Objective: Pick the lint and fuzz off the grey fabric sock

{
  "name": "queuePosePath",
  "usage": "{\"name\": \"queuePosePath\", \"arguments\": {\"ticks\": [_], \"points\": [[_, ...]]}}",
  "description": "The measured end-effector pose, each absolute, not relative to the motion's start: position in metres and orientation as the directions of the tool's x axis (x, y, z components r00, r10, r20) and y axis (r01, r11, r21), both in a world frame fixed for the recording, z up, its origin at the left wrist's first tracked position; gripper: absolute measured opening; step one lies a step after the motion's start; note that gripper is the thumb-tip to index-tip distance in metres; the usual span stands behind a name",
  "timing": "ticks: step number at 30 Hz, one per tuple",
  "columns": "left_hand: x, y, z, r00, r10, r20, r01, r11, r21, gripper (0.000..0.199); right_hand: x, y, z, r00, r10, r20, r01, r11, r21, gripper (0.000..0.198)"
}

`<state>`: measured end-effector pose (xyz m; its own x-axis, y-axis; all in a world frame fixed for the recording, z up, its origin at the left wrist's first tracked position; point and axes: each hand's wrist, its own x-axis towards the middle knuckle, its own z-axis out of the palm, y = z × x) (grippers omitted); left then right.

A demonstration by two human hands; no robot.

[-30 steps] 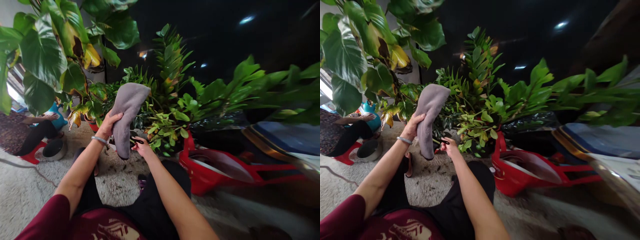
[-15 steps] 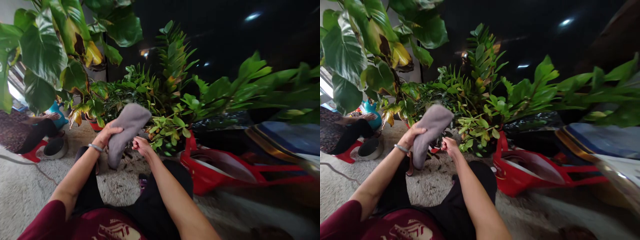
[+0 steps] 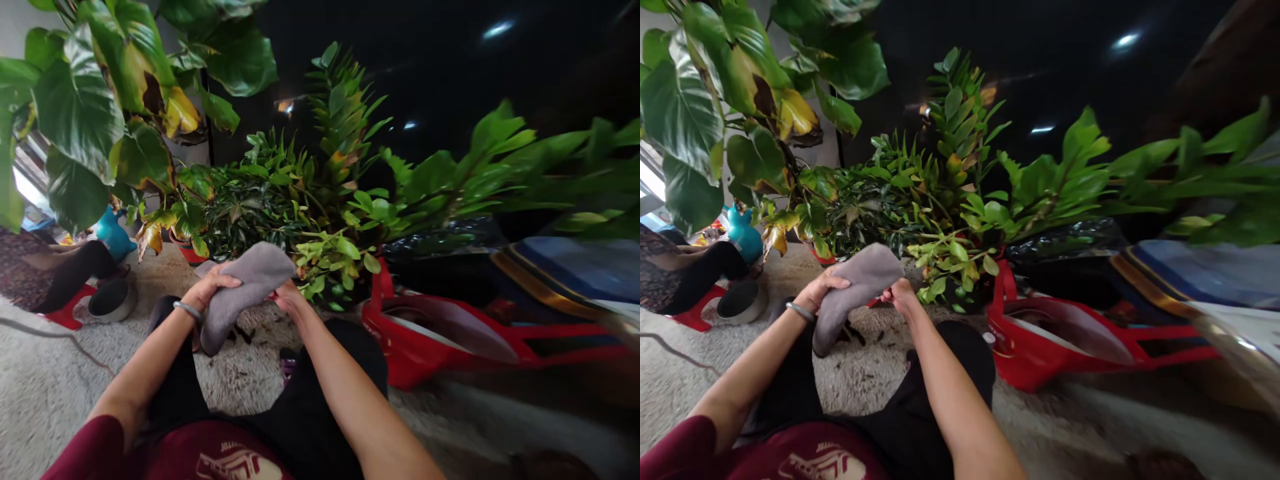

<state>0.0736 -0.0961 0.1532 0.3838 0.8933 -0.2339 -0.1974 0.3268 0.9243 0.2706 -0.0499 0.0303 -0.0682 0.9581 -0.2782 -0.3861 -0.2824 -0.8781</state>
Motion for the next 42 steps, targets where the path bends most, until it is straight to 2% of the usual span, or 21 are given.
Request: {"name": "queuePosePath", "arguments": {"ticks": [3,5,7,9,12,14,17,22,25,29,31,33,38,40,42], "points": [[0.079,-0.071,0.195,0.282,0.959,-0.035,-0.298,0.122,0.947,0.063,0.273,-0.054,0.038,-0.078,0.947,-0.31,-0.406,-0.314,-0.858,0.031],[0.084,-0.057,0.205,0.193,0.981,0.023,-0.335,0.044,0.941,0.063,0.275,-0.055,0.042,-0.073,0.943,-0.323,-0.418,-0.324,-0.849,0.024],[0.087,-0.054,0.194,0.154,0.988,-0.019,-0.313,0.068,0.947,0.059,0.276,-0.055,0.044,-0.06,0.939,-0.337,-0.425,-0.33,-0.843,0.018],[0.086,-0.065,0.167,0.172,0.976,-0.132,-0.222,0.169,0.96,0.053,0.275,-0.053,0.044,-0.041,0.934,-0.355,-0.427,-0.337,-0.839,0.016],[0.078,-0.093,0.128,0.28,0.913,-0.295,-0.08,0.329,0.941,0.046,0.273,-0.05,0.04,0.002,0.926,-0.377,-0.426,-0.34,-0.839,0.018],[0.072,-0.105,0.121,0.355,0.878,-0.322,-0.062,0.366,0.929,0.046,0.272,-0.05,0.037,0.021,0.924,-0.381,-0.421,-0.338,-0.842,0.019],[0.067,-0.098,0.145,0.377,0.896,-0.233,-0.136,0.303,0.943,0.053,0.27,-0.053,0.038,0.012,0.923,-0.386,-0.401,-0.349,-0.847,0.023],[0.078,-0.061,0.193,0.181,0.983,0.007,-0.324,0.053,0.944,0.067,0.271,-0.056,0.045,-0.024,0.924,-0.383,-0.376,-0.363,-0.853,0.018],[0.084,-0.065,0.173,0.151,0.988,-0.03,-0.255,0.069,0.965,0.059,0.271,-0.054,0.045,-0.011,0.922,-0.386,-0.377,-0.362,-0.853,0.014],[0.072,-0.102,0.122,0.28,0.94,-0.193,-0.017,0.206,0.978,0.038,0.269,-0.051,0.04,0.04,0.916,-0.398,-0.391,-0.353,-0.85,0.02],[0.062,-0.113,0.116,0.32,0.916,-0.242,-0.004,0.256,0.967,0.036,0.27,-0.052,0.039,0.052,0.913,-0.405,-0.392,-0.354,-0.849,0.018],[0.057,-0.109,0.13,0.311,0.927,-0.208,-0.078,0.243,0.967,0.041,0.272,-0.054,0.039,0.043,0.911,-0.411,-0.386,-0.364,-0.848,0.015],[0.076,-0.06,0.19,0.153,0.987,0.038,-0.287,0.008,0.958,0.064,0.273,-0.058,0.044,-0.002,0.918,-0.397,-0.365,-0.37,-0.854,0.013],[0.088,-0.051,0.19,0.104,0.992,0.065,-0.283,-0.033,0.958,0.063,0.271,-0.057,0.044,-0.008,0.921,-0.39,-0.362,-0.366,-0.857,0.015],[0.094,-0.058,0.171,0.093,0.995,0.031,-0.205,-0.011,0.979,0.059,0.268,-0.054,0.041,-0.002,0.92,-0.392,-0.362,-0.366,-0.857,0.017]]}}
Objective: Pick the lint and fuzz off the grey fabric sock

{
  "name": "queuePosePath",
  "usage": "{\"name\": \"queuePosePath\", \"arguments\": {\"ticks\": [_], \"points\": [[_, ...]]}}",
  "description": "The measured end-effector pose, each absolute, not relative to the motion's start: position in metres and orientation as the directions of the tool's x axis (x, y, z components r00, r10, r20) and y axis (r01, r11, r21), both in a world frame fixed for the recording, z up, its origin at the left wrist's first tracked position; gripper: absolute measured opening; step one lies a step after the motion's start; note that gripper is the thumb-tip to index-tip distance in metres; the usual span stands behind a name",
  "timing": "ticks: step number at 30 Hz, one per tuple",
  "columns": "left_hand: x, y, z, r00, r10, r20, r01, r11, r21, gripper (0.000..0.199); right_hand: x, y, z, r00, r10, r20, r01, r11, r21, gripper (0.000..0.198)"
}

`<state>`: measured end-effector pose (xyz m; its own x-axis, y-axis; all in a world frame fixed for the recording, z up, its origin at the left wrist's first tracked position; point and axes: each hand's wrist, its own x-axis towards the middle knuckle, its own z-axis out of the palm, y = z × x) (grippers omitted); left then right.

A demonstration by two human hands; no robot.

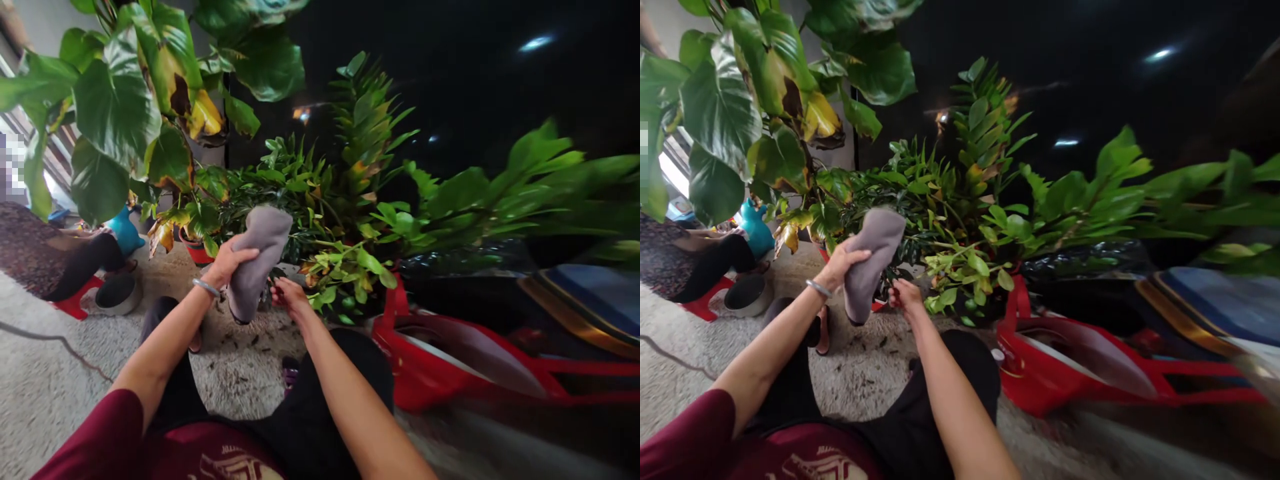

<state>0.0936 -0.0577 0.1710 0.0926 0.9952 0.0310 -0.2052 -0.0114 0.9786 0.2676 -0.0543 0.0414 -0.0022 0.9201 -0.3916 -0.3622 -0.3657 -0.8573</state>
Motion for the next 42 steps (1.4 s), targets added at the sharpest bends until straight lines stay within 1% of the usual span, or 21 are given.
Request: {"name": "queuePosePath", "arguments": {"ticks": [3,5,7,8,10,12,13,15,17,19,22,24,26,30,32,33,35,38,40,41,42], "points": [[0.083,-0.093,0.13,0.168,0.977,-0.131,-0.049,0.141,0.989,0.05,0.265,-0.051,0.036,0.026,0.913,-0.407,-0.37,-0.369,-0.852,0.018],[0.068,-0.117,0.114,0.24,0.94,-0.243,-0.016,0.254,0.967,0.047,0.265,-0.049,0.034,0.05,0.905,-0.422,-0.377,-0.374,-0.847,0.018],[0.052,-0.128,0.117,0.277,0.92,-0.277,-0.031,0.296,0.955,0.048,0.267,-0.05,0.034,0.059,0.898,-0.436,-0.378,-0.385,-0.842,0.017],[0.046,-0.127,0.126,0.272,0.928,-0.254,-0.056,0.279,0.959,0.05,0.267,-0.051,0.036,0.054,0.896,-0.441,-0.375,-0.391,-0.84,0.016],[0.038,-0.112,0.152,0.199,0.97,-0.138,-0.145,0.168,0.975,0.055,0.268,-0.053,0.039,0.032,0.896,-0.444,-0.367,-0.402,-0.839,0.014],[0.034,-0.088,0.179,0.044,0.999,0.014,-0.254,-0.002,0.967,0.059,0.268,-0.056,0.043,0.011,0.898,-0.44,-0.36,-0.407,-0.84,0.011],[0.033,-0.075,0.189,-0.039,0.997,0.066,-0.292,-0.074,0.953,0.06,0.268,-0.058,0.045,0.006,0.899,-0.438,-0.358,-0.407,-0.84,0.01],[0.033,-0.058,0.193,-0.161,0.983,0.087,-0.315,-0.135,0.939,0.058,0.267,-0.059,0.048,0.007,0.898,-0.44,-0.357,-0.409,-0.84,0.01],[0.033,-0.06,0.175,-0.211,0.977,0.013,-0.273,-0.072,0.959,0.055,0.267,-0.059,0.048,0.018,0.894,-0.448,-0.357,-0.412,-0.838,0.012],[0.033,-0.082,0.143,-0.213,0.971,-0.11,-0.211,0.065,0.975,0.051,0.267,-0.059,0.048,0.032,0.89,-0.456,-0.358,-0.415,-0.836,0.014],[0.03,-0.13,0.099,-0.13,0.949,-0.287,-0.207,0.257,0.944,0.042,0.268,-0.058,0.046,0.047,0.885,-0.463,-0.354,-0.419,-0.836,0.013],[0.027,-0.15,0.093,-0.104,0.94,-0.325,-0.221,0.297,0.929,0.041,0.267,-0.058,0.046,0.043,0.886,-0.462,-0.346,-0.42,-0.839,0.012],[0.023,-0.15,0.11,-0.12,0.958,-0.261,-0.247,0.226,0.942,0.045,0.265,-0.058,0.046,0.027,0.891,-0.454,-0.337,-0.419,-0.843,0.012],[0.014,-0.098,0.169,-0.245,0.97,-0.002,-0.325,-0.08,0.942,0.059,0.259,-0.058,0.049,-0.002,0.903,-0.43,-0.333,-0.406,-0.851,0.016],[0.011,-0.07,0.18,-0.286,0.958,0.027,-0.341,-0.128,0.931,0.061,0.257,-0.058,0.051,-0.001,0.907,-0.42,-0.342,-0.395,-0.852,0.017],[0.011,-0.061,0.177,-0.309,0.951,0.008,-0.342,-0.119,0.932,0.06,0.257,-0.058,0.051,0.003,0.908,-0.418,-0.348,-0.391,-0.852,0.018],[0.013,-0.06,0.156,-0.357,0.93,-0.091,-0.333,-0.036,0.942,0.054,0.257,-0.058,0.052,0.014,0.908,-0.418,-0.359,-0.386,-0.85,0.017],[0.022,-0.095,0.109,-0.396,0.866,-0.306,-0.324,0.18,0.929,0.041,0.258,-0.057,0.051,0.032,0.903,-0.429,-0.364,-0.389,-0.846,0.009],[0.029,-0.126,0.09,-0.359,0.83,-0.427,-0.341,0.309,0.888,0.031,0.26,-0.057,0.05,0.047,0.896,-0.441,-0.363,-0.395,-0.844,0.005],[0.032,-0.139,0.087,-0.339,0.82,-0.461,-0.355,0.343,0.87,0.028,0.26,-0.056,0.049,0.054,0.894,-0.446,-0.363,-0.398,-0.843,0.005],[0.034,-0.148,0.091,-0.323,0.824,-0.465,-0.364,0.345,0.865,0.027,0.26,-0.056,0.049,0.059,0.892,-0.448,-0.363,-0.399,-0.842,0.004]]}}
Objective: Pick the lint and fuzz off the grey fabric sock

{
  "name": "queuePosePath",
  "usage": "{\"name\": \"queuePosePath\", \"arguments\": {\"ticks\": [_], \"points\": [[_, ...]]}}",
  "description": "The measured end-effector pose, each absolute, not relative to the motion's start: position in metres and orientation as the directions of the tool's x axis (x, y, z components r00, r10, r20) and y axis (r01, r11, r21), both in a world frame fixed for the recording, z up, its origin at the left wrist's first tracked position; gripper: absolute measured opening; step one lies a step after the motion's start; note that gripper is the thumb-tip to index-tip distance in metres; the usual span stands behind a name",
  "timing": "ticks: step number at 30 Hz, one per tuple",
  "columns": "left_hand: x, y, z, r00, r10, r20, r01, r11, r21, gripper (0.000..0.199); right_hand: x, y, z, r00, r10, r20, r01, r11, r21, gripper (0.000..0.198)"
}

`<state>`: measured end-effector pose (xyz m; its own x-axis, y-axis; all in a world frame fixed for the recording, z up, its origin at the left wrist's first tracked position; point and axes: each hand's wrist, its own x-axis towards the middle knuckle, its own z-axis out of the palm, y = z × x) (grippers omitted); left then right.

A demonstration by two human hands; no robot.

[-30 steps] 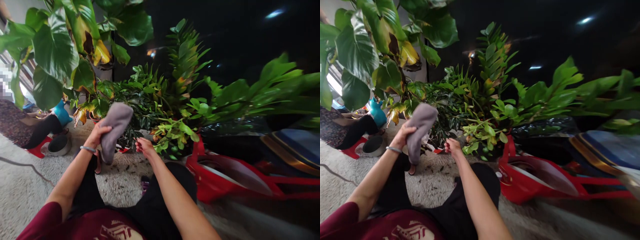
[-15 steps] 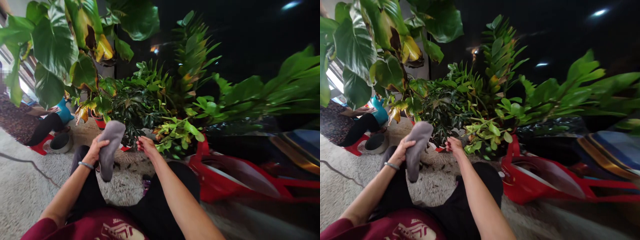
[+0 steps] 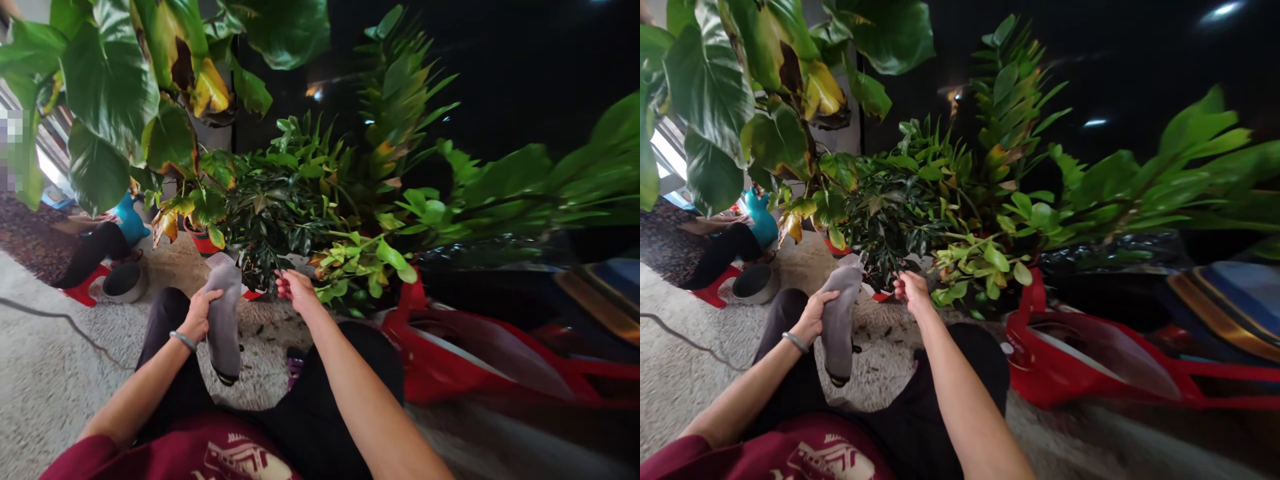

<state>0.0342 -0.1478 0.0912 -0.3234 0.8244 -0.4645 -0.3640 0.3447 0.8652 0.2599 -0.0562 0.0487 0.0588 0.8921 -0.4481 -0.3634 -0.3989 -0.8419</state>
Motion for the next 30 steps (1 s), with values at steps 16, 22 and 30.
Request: {"name": "queuePosePath", "arguments": {"ticks": [16,22,30], "points": [[0.032,-0.118,0.101,-0.163,0.779,-0.605,-0.357,0.525,0.773,0.026,0.26,-0.061,0.051,0.074,0.899,-0.431,-0.36,-0.379,-0.853,0.005],[0.032,-0.092,0.168,-0.239,0.958,-0.156,-0.365,0.061,0.929,0.034,0.262,-0.06,0.05,0.057,0.907,-0.418,-0.375,-0.368,-0.851,0.004],[0.04,-0.068,0.14,-0.377,0.907,-0.188,-0.286,0.079,0.955,0.034,0.259,-0.06,0.053,0.081,0.926,-0.369,-0.389,-0.311,-0.867,0.016]]}}
